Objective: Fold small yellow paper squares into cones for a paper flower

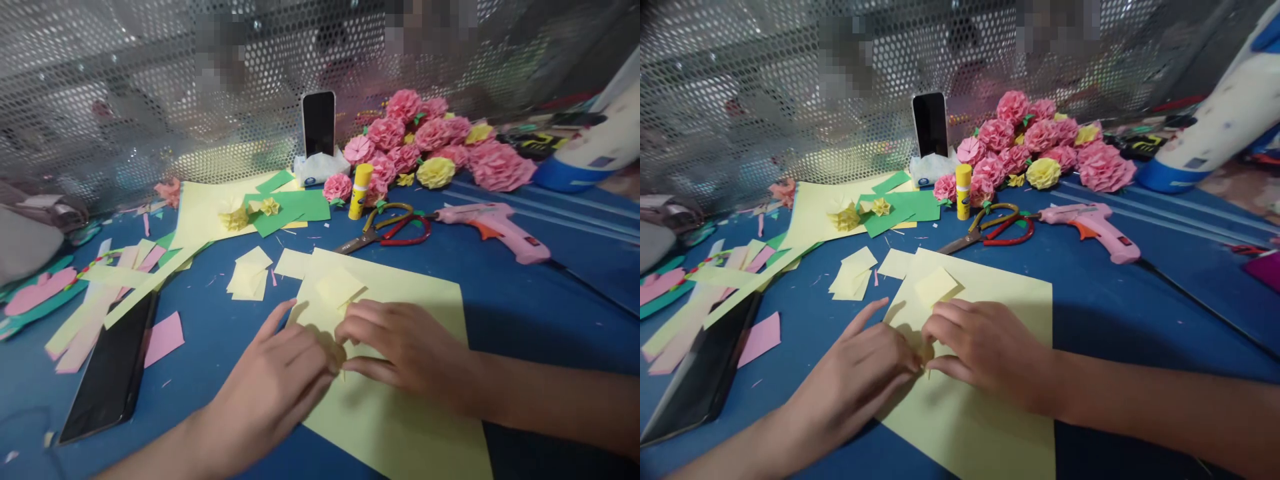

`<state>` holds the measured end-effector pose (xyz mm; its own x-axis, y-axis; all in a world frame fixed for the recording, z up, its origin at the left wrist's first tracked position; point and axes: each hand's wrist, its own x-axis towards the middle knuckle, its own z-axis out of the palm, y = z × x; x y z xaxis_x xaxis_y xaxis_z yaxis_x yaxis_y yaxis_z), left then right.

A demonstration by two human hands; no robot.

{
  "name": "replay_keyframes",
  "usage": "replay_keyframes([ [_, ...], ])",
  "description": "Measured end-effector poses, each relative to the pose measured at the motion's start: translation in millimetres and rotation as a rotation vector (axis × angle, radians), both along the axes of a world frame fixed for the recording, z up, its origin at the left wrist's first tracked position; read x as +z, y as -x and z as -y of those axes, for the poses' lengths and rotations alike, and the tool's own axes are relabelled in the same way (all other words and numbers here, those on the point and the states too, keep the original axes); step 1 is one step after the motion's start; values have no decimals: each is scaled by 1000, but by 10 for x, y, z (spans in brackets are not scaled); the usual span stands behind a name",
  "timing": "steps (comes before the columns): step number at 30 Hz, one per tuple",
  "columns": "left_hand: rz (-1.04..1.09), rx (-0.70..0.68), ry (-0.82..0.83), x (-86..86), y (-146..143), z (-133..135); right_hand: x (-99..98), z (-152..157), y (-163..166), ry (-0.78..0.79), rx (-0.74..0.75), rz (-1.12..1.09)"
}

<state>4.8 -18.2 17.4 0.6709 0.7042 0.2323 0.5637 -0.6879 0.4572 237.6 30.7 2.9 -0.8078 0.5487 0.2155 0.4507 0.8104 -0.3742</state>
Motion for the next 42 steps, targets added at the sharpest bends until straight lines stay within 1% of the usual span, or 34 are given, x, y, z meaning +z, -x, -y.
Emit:
replay_keyframes([
  [3,27,104,36,-19,-73,-92,-16,-5,-11,-6,22,-16],
  [7,54,211,193,-45,-120,-142,-25,-36,-53,-97,127,-114],
  [10,118,227,273,-34,-121,-144,-26,-72,-73,-201,203,-149],
  [14,191,167,363,-24,-109,-160,-19,-119,-81,-335,271,-139],
  [19,185,93,313,-46,-71,-194,6,-174,-102,-392,409,-124],
  [22,180,35,287,-59,-53,-207,24,-188,-116,-374,441,-145],
  [24,170,21,273,-65,-52,-205,33,-190,-118,-362,443,-146],
  [34,157,96,283,-78,-134,-112,59,-178,-95,-271,450,-135],
  [42,111,152,172,-105,-193,-53,47,-187,-86,-282,452,-145],
])
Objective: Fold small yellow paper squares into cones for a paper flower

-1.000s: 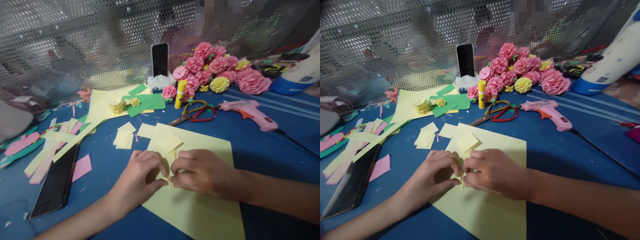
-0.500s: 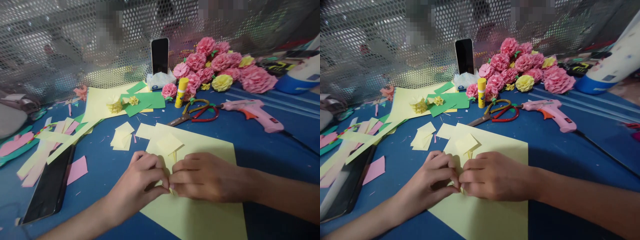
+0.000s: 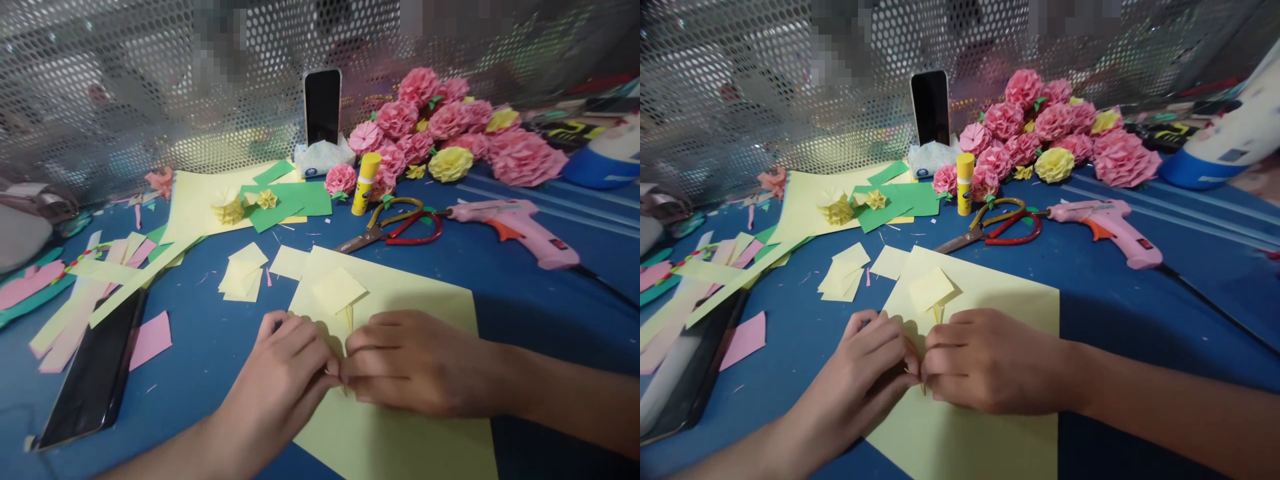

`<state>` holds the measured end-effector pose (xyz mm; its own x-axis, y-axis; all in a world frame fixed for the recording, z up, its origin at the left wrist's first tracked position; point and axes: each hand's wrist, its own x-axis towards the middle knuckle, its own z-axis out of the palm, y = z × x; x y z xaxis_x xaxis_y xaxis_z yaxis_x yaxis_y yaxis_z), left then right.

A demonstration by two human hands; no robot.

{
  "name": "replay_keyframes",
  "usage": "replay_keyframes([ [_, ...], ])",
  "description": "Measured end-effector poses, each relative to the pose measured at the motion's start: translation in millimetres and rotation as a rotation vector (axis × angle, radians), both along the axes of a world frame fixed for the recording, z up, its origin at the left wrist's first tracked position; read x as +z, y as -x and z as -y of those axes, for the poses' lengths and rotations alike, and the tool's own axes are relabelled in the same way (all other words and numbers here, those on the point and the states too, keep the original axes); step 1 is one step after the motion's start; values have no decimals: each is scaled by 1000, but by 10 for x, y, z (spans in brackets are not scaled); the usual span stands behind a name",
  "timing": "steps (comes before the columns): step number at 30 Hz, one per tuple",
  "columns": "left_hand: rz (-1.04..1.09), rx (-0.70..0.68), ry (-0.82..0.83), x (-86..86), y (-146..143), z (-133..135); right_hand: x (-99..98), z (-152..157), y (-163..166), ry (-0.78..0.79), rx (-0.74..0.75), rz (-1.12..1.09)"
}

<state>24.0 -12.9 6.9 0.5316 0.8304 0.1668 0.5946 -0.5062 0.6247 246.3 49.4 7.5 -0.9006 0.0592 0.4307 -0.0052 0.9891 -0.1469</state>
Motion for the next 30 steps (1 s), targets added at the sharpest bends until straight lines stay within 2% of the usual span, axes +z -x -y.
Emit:
replay_keyframes([
  [5,-18,29,23,5,-9,22,-3,-11,-17,-5,15,-44],
  [18,-69,45,13,44,-54,47,95,-20,-47,-42,72,87],
  [23,-88,46,37,66,-45,49,101,-12,-61,51,62,147],
  [30,-128,54,49,69,-41,54,107,-5,-54,363,-42,112],
])
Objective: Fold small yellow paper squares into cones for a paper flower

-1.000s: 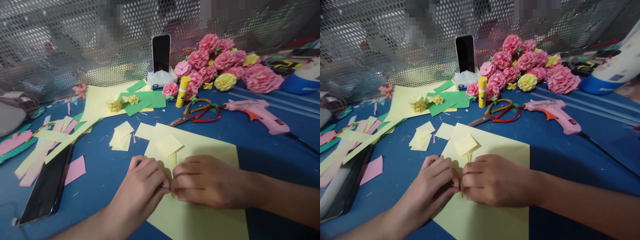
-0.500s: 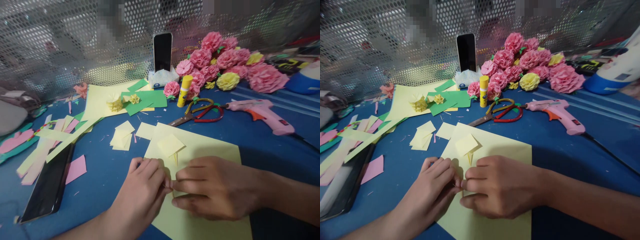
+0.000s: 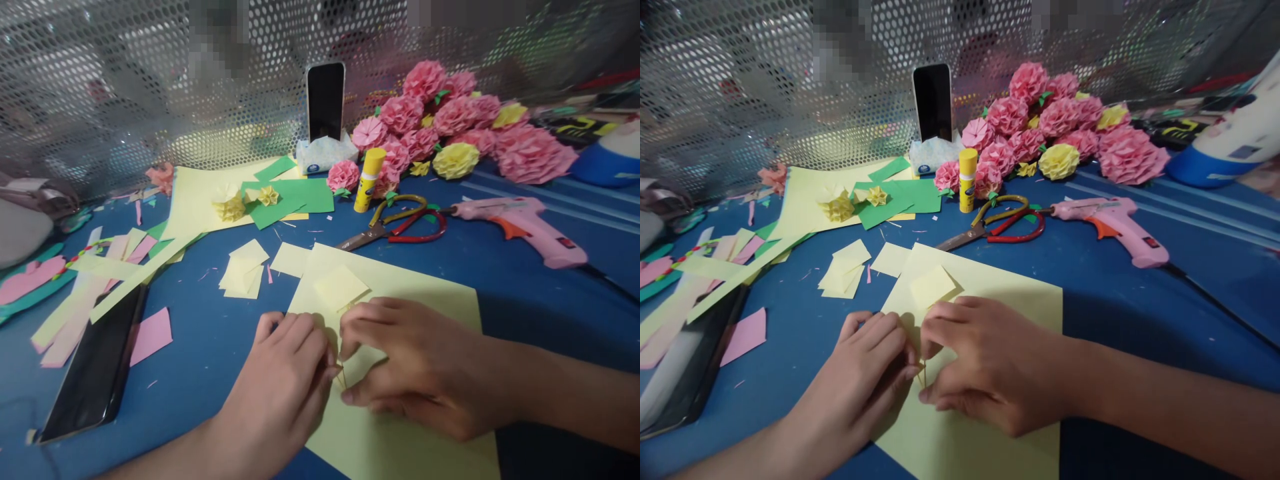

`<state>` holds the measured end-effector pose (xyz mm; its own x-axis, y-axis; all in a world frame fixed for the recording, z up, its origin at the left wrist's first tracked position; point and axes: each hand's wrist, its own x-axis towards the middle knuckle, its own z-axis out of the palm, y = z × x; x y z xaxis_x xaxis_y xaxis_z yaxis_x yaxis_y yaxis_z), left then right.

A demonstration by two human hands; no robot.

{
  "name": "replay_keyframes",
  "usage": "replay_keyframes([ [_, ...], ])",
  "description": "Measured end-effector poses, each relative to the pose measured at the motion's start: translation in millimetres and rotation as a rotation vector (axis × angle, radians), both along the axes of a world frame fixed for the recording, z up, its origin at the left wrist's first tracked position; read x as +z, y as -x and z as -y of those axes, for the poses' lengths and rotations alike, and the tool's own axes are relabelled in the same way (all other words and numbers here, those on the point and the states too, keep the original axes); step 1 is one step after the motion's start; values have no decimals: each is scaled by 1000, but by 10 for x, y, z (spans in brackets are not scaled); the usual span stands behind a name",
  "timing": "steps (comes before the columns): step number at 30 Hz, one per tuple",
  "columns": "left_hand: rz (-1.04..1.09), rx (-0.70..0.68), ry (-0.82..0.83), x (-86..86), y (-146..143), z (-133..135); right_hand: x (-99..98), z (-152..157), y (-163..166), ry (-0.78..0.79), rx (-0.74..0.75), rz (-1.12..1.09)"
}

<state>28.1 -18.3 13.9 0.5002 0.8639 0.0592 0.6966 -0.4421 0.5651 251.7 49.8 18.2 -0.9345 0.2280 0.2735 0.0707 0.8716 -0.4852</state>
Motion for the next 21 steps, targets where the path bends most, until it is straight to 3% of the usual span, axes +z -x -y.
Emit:
replay_keyframes([
  [5,20,10,-85,-12,63,-19,-36,-18,0,62,3,-34],
  [12,-75,-171,-665,-55,303,219,-64,-23,4,96,3,-51],
  [17,-313,-197,-675,-212,341,411,-79,-43,10,86,21,-63],
  [21,-339,-272,-758,-321,360,364,-83,-42,7,82,13,-69],
])
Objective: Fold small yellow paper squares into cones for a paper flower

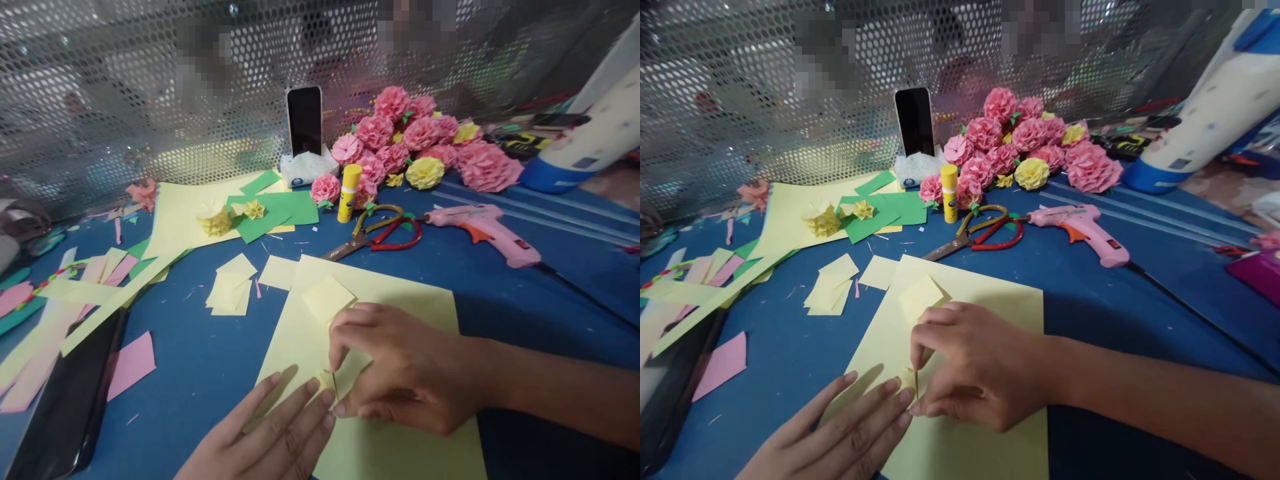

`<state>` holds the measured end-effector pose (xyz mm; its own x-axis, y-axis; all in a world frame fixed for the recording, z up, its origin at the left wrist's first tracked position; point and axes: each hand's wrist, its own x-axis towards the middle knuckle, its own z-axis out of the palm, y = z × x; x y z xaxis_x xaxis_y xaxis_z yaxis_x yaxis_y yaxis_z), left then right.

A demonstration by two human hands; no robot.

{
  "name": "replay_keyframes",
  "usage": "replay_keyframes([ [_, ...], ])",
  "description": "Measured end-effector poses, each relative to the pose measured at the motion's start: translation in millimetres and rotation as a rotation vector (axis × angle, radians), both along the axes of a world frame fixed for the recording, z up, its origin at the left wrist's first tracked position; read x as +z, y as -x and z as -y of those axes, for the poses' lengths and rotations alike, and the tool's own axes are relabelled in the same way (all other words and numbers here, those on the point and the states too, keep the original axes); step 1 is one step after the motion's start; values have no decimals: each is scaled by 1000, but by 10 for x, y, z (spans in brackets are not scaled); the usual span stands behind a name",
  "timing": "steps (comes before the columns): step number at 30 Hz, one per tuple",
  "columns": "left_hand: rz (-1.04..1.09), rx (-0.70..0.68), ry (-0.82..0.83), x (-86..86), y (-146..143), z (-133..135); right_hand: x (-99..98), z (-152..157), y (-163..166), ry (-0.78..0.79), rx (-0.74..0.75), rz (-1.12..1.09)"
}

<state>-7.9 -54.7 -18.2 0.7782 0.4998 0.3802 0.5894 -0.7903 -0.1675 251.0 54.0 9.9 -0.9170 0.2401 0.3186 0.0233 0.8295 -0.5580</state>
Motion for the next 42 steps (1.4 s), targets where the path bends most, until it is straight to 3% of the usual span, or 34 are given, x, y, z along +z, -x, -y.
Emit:
replay_keyframes([
  [4,5,-80,-61,-14,35,-99,-1,-7,-1,4,14,14],
  [8,-100,-163,23,154,58,-161,-2,-22,0,17,16,9],
  [13,-59,-154,96,299,31,-197,5,-31,-4,9,31,16],
  [20,11,-83,71,119,-36,-193,8,-9,-20,3,16,30],
  [22,147,-16,-3,74,-38,-188,2,-6,-17,2,13,17],
  [27,-84,-63,7,121,7,-225,-15,-12,-14,-39,24,-22],
  [33,4,-66,-28,5,2,-212,14,-2,-17,-256,75,-21],
  [35,-9,-73,-27,-25,-2,-208,26,0,-7,-257,97,5],
  [42,-59,-143,23,187,-49,-275,6,23,28,-129,69,-6],
])
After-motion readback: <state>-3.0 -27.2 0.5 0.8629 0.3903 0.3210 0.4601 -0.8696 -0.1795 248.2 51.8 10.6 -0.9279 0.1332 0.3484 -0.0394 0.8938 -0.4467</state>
